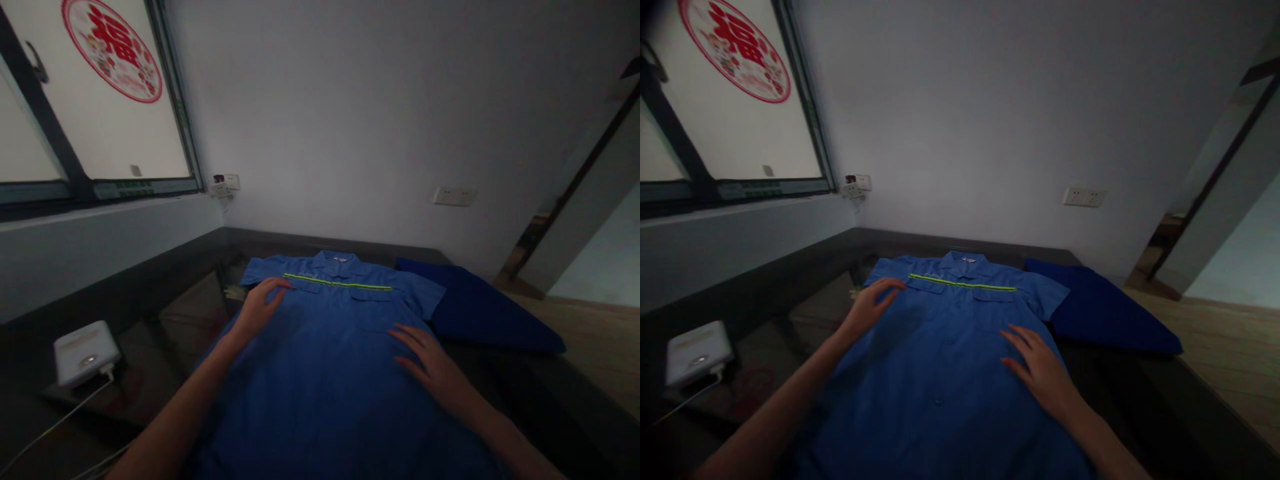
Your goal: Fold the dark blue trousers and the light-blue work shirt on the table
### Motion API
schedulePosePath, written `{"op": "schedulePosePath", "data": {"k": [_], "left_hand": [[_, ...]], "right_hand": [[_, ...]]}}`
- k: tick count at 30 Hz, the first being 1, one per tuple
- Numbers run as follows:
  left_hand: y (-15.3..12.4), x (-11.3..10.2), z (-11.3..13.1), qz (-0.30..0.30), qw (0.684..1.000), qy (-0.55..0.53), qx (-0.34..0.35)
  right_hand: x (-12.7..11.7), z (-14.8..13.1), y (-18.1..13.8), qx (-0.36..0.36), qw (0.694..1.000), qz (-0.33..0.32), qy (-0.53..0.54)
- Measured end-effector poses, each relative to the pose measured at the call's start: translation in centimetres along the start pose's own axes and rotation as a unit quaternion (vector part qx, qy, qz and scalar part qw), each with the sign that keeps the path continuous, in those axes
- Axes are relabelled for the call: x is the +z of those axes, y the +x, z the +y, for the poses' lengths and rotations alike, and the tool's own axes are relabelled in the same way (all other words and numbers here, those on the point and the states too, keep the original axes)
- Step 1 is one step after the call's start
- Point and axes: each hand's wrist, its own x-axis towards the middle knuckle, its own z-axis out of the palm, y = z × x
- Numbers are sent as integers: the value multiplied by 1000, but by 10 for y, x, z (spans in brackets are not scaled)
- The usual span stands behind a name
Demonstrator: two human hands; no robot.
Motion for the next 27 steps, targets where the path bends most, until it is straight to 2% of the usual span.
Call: {"op": "schedulePosePath", "data": {"k": [2,4,5,7,10,15,22,24,27], "left_hand": [[25,29,-32,-61,996,43,-40],[37,53,-62,-149,981,110,-55],[40,62,-76,-171,976,123,-58],[42,72,-99,-221,959,166,-58],[42,73,-123,-267,937,219,-49],[29,69,-144,-278,927,233,-99],[16,71,-142,-269,928,221,-133],[21,67,-145,-249,939,182,-151],[37,52,-165,-164,967,110,-160]], "right_hand": [[13,18,29,3,1000,-8,0],[29,36,55,10,1000,-23,-16],[37,44,67,16,999,-31,-27],[52,59,85,37,997,-45,-49],[69,74,100,70,992,-62,-80],[91,88,98,105,984,-99,-102],[101,91,91,122,974,-141,-129],[98,91,94,116,974,-140,-136],[95,87,107,94,982,-99,-132]]}}
